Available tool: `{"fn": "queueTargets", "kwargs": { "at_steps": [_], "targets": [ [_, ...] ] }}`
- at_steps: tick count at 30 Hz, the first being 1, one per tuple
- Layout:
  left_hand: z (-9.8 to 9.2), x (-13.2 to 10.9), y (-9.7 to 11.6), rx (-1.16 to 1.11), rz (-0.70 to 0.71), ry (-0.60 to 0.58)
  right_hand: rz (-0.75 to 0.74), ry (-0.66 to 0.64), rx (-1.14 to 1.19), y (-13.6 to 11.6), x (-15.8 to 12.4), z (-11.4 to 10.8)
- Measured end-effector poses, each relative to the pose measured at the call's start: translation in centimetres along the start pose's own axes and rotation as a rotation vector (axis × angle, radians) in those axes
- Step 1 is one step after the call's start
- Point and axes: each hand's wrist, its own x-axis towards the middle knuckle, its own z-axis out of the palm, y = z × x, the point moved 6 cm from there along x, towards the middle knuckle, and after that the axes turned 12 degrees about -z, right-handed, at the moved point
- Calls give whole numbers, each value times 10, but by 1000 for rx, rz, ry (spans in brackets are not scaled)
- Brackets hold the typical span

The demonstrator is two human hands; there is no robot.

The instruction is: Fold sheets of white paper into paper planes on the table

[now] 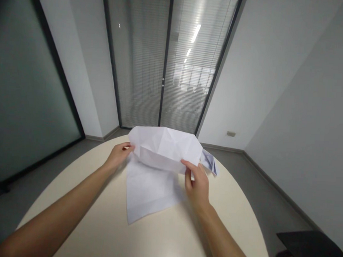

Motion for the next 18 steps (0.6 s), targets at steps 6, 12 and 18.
{"fn": "queueTargets", "kwargs": {
  "at_steps": [6, 12, 18],
  "targets": [
    [12, -12, 10, -581, -216, -207, -332, -177, -91, -23, -4, 3],
    [27, -27, 18, -746, -422, -449, -506, -449, -95, -36, -8, 21],
    [53, -37, 0, -542, -514, -571, -725, -616, -133, -52, -18, 36]
  ]
}}
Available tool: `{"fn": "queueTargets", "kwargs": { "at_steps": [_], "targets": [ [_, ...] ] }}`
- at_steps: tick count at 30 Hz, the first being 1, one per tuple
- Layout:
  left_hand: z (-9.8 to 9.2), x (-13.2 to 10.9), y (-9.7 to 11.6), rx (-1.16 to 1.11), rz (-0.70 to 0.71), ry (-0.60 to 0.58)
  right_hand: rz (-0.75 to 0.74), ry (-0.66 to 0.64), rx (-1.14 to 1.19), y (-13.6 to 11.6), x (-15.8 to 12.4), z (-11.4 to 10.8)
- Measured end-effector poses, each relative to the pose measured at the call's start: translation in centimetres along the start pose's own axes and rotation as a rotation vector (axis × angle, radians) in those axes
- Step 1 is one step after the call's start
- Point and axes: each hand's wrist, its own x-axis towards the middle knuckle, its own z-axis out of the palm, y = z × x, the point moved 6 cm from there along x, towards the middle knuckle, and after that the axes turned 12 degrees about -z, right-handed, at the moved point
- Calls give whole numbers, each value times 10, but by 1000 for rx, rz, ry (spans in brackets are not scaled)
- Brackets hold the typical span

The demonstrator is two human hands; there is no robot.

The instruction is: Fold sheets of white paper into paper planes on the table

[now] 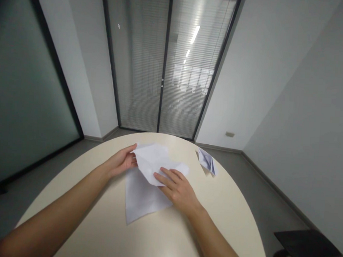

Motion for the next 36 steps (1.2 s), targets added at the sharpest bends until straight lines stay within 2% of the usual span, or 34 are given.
{"fn": "queueTargets", "kwargs": {
  "at_steps": [4, 9, 13, 15, 17, 19, 21, 23, 27, 29, 33, 36],
  "targets": [
    [-8, 4, 1, 30, 114, 95, -8, -110, 61, -12, 9, 7],
    [-39, -2, 23, -81, 374, 401, 47, -262, 233, -27, 13, 22],
    [-53, -4, 33, -83, 428, 520, 49, -302, 266, -28, 7, 36],
    [-53, -11, 40, -11, 521, 593, 36, -277, 273, -26, 5, 39],
    [-49, -28, 52, 131, 710, 720, 38, -238, 281, -22, 4, 38],
    [-37, -45, 61, 348, 871, 828, 46, -211, 290, -19, 4, 36],
    [-26, -58, 64, 454, 955, 859, 61, -197, 290, -17, 4, 33],
    [-15, -65, 61, 501, 992, 797, 79, -188, 281, -15, 4, 30],
    [16, -62, 49, 644, 994, 389, 105, -160, 250, -11, 4, 24],
    [23, -57, 43, 693, 943, 257, 116, -118, 187, -7, 1, 19],
    [23, -38, 29, 876, 762, 91, 192, 35, -80, 3, -7, 3],
    [12, -27, 21, 919, 662, 62, 213, 148, -264, 4, -9, -11]
  ]
}}
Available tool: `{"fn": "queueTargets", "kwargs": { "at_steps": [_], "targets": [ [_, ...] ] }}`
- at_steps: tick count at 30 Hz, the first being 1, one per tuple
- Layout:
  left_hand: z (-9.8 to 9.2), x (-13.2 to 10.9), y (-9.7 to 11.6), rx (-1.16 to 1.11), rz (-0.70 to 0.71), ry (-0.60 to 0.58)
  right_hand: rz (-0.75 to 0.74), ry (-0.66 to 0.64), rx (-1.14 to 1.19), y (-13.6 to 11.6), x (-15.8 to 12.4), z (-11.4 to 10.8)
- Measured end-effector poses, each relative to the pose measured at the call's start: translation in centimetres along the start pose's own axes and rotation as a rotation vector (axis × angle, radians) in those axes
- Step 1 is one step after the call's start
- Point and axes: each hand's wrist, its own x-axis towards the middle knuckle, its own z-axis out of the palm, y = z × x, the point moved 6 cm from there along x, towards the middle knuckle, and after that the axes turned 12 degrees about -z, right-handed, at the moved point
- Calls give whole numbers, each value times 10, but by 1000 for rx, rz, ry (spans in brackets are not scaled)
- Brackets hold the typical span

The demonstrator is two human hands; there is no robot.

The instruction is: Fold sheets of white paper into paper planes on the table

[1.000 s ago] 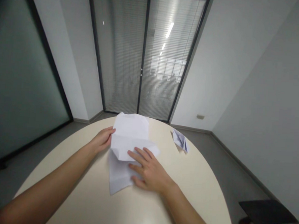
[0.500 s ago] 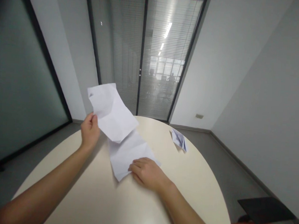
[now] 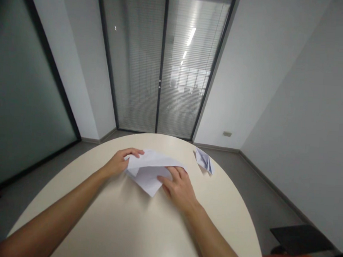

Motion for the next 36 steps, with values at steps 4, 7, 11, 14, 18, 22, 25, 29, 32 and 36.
{"fn": "queueTargets", "kwargs": {
  "at_steps": [4, 7, 11, 14, 18, 22, 25, 29, 32, 36],
  "targets": [
    [9, -3, -4, 193, 19, -79, 42, 159, -188, -2, 5, -16],
    [16, -7, 4, 364, 66, -123, 56, 145, -212, -1, 8, -17],
    [25, -13, 11, 511, 102, -187, -44, -27, -21, 4, 6, 1],
    [34, -18, 9, 594, 91, -263, -89, -141, 148, 11, -4, 15],
    [45, -25, -3, 622, 0, -351, -47, -305, 316, 14, -19, 26],
    [57, -31, -18, 623, -161, -485, 97, -373, 409, 17, -30, 27],
    [60, -35, -25, 679, -265, -543, 249, -311, 526, 22, -32, 22],
    [63, -38, -23, 736, -299, -587, 364, -239, 555, 43, -33, 15],
    [65, -38, -17, 727, -314, -605, 581, -128, 57, 82, -49, -1],
    [64, -37, -10, 681, -274, -597, 799, -258, -339, 112, -85, -5]
  ]
}}
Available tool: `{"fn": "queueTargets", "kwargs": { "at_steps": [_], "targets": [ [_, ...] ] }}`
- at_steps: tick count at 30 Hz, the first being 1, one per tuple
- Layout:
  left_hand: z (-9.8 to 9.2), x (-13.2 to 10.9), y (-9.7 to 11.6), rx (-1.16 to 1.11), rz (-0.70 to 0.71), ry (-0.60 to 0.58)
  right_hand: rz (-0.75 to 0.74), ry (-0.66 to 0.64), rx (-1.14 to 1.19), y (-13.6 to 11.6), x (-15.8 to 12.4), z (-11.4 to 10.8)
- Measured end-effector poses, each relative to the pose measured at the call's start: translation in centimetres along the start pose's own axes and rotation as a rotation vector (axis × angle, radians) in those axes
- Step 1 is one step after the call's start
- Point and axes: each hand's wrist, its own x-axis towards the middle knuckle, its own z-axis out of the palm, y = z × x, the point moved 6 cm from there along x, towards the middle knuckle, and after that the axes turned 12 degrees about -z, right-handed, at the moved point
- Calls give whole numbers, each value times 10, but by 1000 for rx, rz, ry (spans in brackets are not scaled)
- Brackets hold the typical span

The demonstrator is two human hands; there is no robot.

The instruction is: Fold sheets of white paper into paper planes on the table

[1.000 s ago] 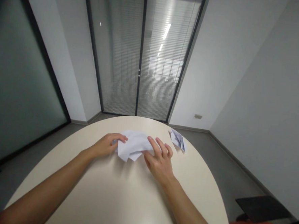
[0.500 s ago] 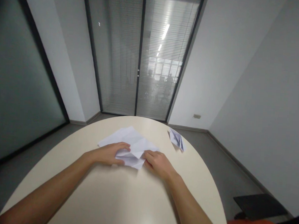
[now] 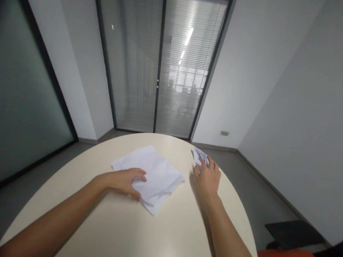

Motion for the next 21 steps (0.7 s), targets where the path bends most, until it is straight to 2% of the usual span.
{"fn": "queueTargets", "kwargs": {
  "at_steps": [3, 5, 8, 11, 13, 17, 21],
  "targets": [
    [-2, -2, 1, -25, 40, 20, 30, -154, -131, 16, -8, 17],
    [-5, -3, 3, -53, 63, 73, 17, -178, -138, 22, -10, 23],
    [-13, -2, 3, -144, 59, 217, -53, -86, -32, 25, -5, 22],
    [-18, 3, -4, -294, -1, 354, -62, 62, 188, 20, 1, 14],
    [-17, 10, -11, -413, -45, 400, -83, 139, 365, 9, 4, 9],
    [-10, 26, -27, -711, -164, 409, -225, 220, 614, -31, 3, -5],
    [-9, 32, -37, -1024, -267, 414, -233, 137, 845, -64, -4, -11]
  ]
}}
